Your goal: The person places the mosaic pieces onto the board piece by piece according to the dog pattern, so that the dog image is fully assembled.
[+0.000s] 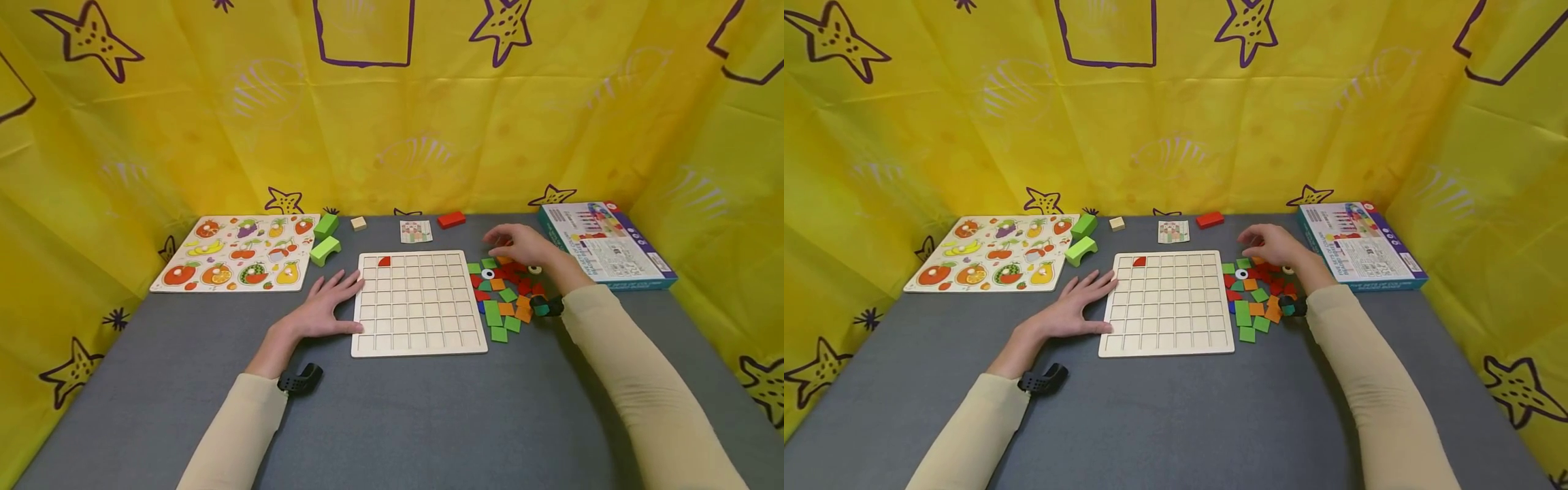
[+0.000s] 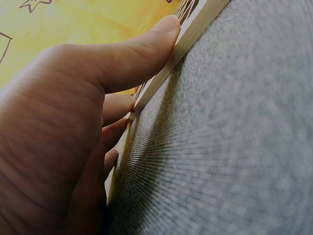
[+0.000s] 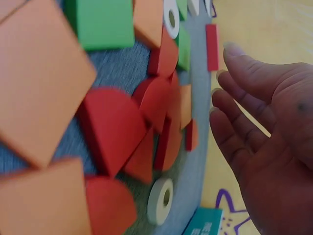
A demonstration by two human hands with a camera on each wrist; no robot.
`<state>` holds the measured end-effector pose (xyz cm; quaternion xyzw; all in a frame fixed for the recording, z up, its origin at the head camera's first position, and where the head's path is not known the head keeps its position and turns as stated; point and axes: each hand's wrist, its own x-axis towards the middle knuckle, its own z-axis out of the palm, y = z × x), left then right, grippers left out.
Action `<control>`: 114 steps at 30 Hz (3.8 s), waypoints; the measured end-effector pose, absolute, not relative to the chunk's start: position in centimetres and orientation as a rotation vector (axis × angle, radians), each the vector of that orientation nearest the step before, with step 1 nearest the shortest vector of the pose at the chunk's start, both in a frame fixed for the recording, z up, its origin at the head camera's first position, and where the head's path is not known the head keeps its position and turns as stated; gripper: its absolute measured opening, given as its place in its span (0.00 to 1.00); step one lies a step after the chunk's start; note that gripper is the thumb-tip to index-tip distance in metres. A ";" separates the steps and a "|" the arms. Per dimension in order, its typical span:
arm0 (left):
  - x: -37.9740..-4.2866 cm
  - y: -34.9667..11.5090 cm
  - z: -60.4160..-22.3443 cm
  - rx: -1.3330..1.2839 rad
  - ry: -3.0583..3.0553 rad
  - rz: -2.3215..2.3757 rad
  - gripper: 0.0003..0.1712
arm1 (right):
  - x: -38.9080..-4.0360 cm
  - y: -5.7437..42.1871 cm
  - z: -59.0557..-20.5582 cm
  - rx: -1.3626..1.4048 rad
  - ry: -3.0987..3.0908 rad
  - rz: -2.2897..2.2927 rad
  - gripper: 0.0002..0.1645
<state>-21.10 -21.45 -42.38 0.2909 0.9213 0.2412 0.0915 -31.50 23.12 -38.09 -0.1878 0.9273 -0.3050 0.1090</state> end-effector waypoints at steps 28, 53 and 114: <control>-21.2 -21.5 -42.4 0.858 2.737 0.711 0.56 | -32.0 25.6 -38.9 -0.486 2.687 -0.803 0.08; -21.0 -21.3 -42.3 0.848 2.735 0.706 0.56 | -32.0 16.1 -37.0 -0.630 2.591 -1.057 0.10; -21.1 -21.4 -42.3 0.839 2.741 0.679 0.55 | -33.1 7.2 -39.4 -0.767 2.533 -1.074 0.07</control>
